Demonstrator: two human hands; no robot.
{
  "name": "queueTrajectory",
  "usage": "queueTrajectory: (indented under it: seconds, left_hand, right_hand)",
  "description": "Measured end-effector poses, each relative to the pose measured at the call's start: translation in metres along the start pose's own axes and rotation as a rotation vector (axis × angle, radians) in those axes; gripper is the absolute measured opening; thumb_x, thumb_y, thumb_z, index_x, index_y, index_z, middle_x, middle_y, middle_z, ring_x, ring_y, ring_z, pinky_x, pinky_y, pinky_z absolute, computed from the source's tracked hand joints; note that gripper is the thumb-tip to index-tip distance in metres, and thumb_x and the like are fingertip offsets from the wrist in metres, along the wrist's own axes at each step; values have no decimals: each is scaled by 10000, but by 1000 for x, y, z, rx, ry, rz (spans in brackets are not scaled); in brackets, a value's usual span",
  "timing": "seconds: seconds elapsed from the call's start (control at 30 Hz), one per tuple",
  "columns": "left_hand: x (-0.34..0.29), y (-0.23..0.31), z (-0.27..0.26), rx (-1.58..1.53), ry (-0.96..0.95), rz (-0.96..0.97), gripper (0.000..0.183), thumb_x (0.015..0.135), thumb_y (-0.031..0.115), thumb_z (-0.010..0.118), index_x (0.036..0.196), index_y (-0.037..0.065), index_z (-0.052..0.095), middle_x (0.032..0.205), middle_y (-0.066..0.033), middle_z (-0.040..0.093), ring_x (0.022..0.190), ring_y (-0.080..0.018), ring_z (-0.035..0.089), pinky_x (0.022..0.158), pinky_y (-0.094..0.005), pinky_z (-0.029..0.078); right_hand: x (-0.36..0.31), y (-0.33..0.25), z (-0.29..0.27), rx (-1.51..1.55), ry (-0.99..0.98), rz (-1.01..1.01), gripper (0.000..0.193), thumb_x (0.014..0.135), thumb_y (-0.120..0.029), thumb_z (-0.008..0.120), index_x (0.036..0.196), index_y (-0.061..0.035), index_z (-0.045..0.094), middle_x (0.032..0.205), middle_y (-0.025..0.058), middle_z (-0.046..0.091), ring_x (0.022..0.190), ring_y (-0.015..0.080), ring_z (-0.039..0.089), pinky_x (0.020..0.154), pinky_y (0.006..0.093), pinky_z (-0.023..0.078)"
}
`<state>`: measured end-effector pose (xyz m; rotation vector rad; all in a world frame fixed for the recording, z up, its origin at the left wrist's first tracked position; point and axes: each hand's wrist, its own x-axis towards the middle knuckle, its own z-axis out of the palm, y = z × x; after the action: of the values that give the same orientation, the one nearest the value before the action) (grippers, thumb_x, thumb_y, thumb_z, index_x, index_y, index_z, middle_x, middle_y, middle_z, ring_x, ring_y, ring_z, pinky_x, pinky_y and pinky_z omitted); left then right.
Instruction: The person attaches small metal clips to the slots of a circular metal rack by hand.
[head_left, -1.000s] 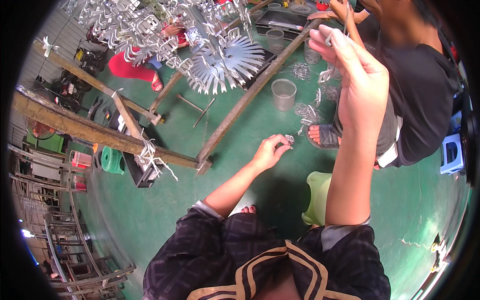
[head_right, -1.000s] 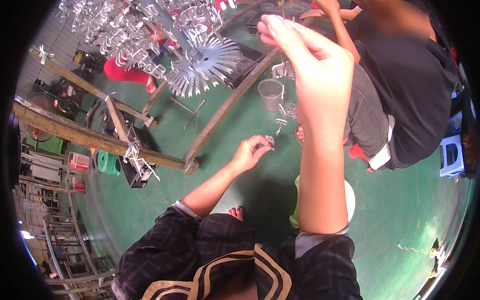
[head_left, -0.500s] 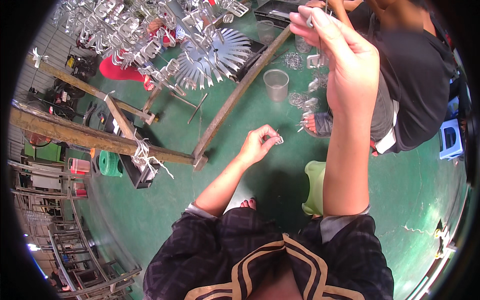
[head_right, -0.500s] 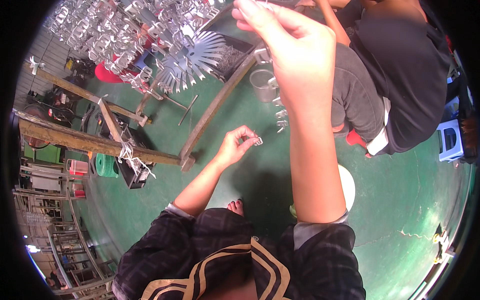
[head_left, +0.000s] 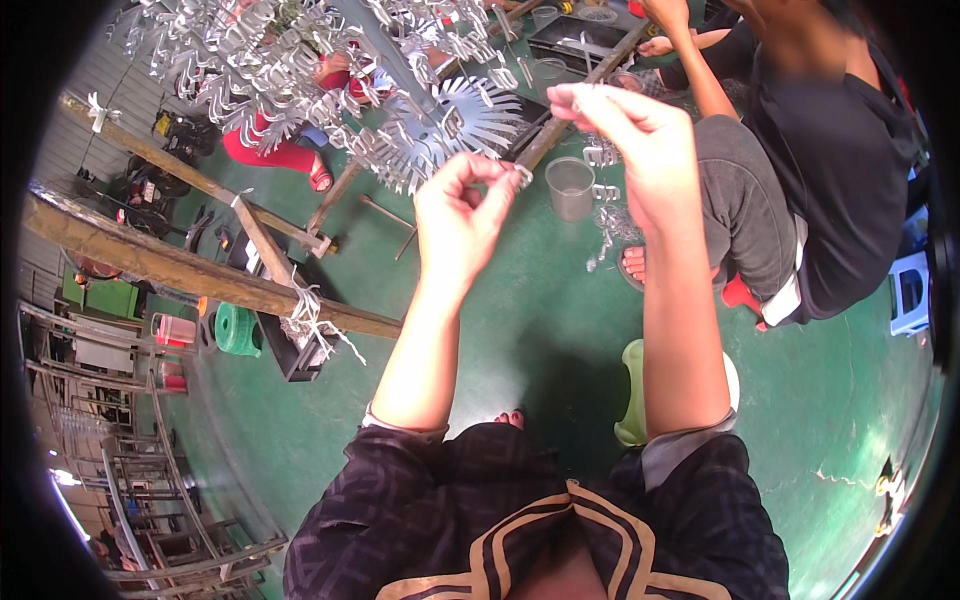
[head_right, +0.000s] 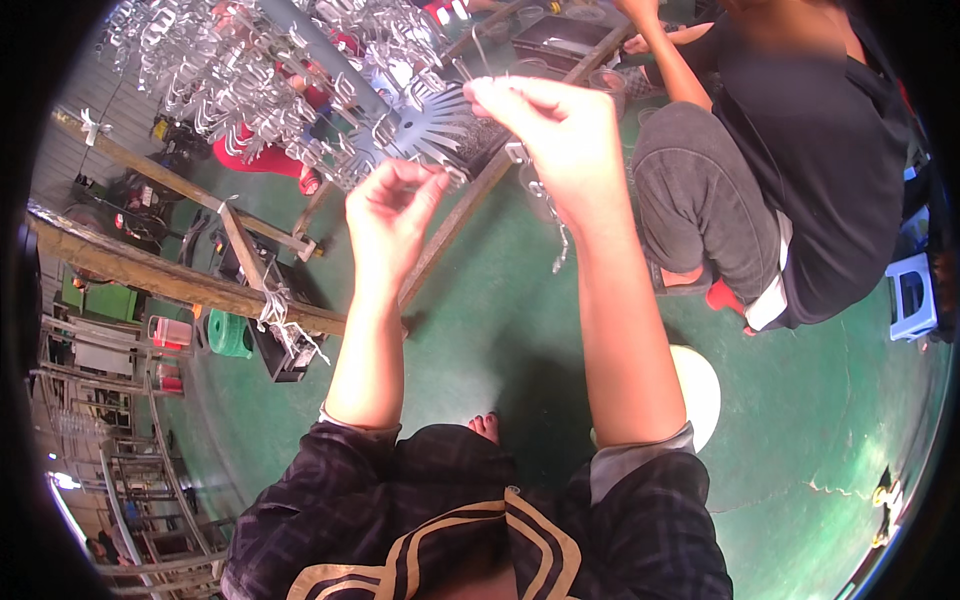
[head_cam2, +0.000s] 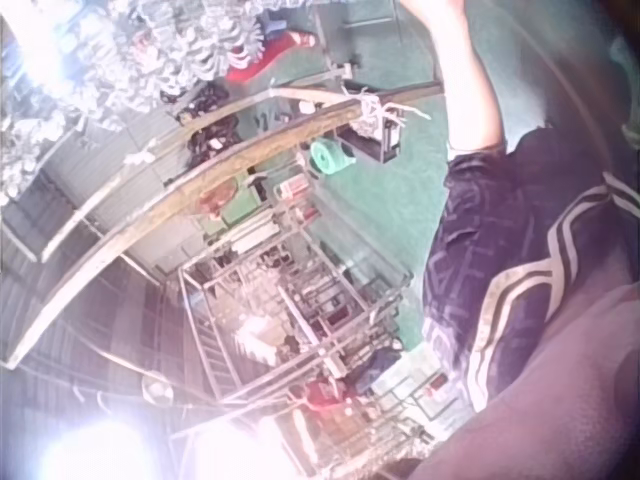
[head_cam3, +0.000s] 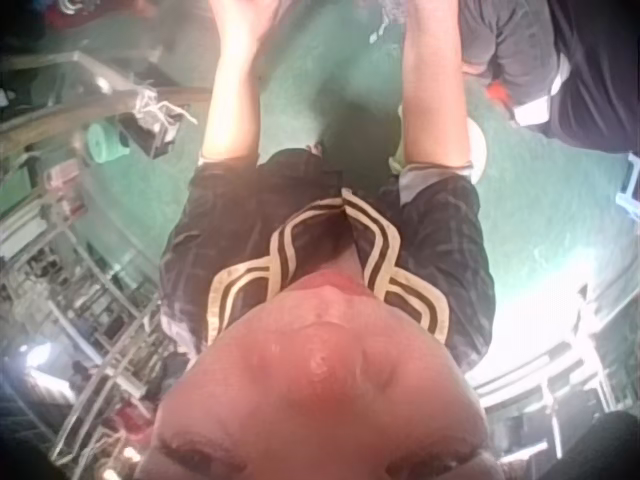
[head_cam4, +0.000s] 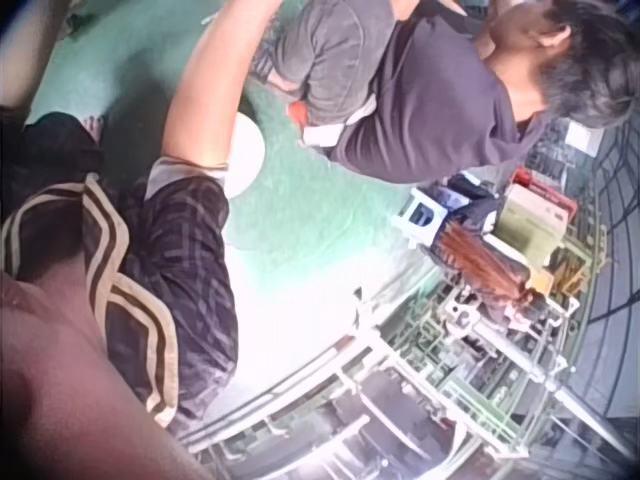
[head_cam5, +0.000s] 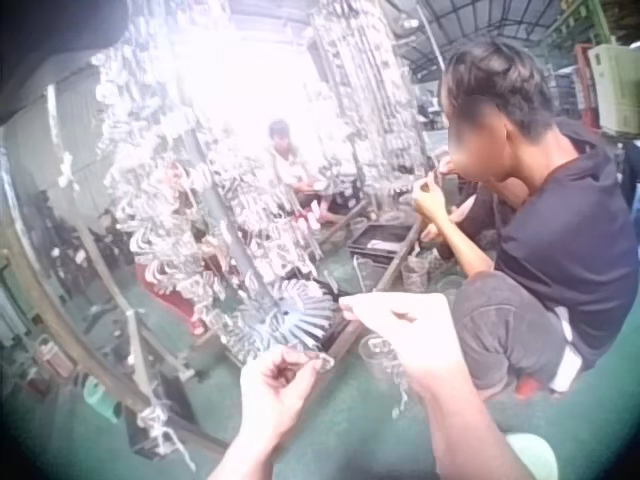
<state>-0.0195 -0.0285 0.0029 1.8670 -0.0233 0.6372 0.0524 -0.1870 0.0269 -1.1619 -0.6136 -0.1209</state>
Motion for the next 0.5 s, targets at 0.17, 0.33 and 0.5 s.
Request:
queueTrajectory:
  seconds: [0.17,0.33,0.5]
  left_hand:
    - [23,6,-13,204,163,39,80,763,44,687,779,0,621,716,-14,631,625,-41,537,566,-189,426]
    - [28,5,-21,246,185,34,82,757,53,688,772,6,622,692,-10,623,608,-42,531,554,-191,417]
    - [32,3,-24,262,189,30,85,756,51,684,762,1,616,677,-10,615,599,-51,532,560,-203,425]
  right_hand:
    - [10,22,21,119,-75,114,212,803,-59,643,989,42,650,885,77,661,785,94,580,742,220,468]
    - [25,40,41,152,-147,112,229,807,-75,641,1002,46,644,935,86,653,840,102,569,763,228,458]
    - [44,54,52,97,-184,138,217,807,-91,642,983,37,655,932,94,656,838,113,573,763,246,459]
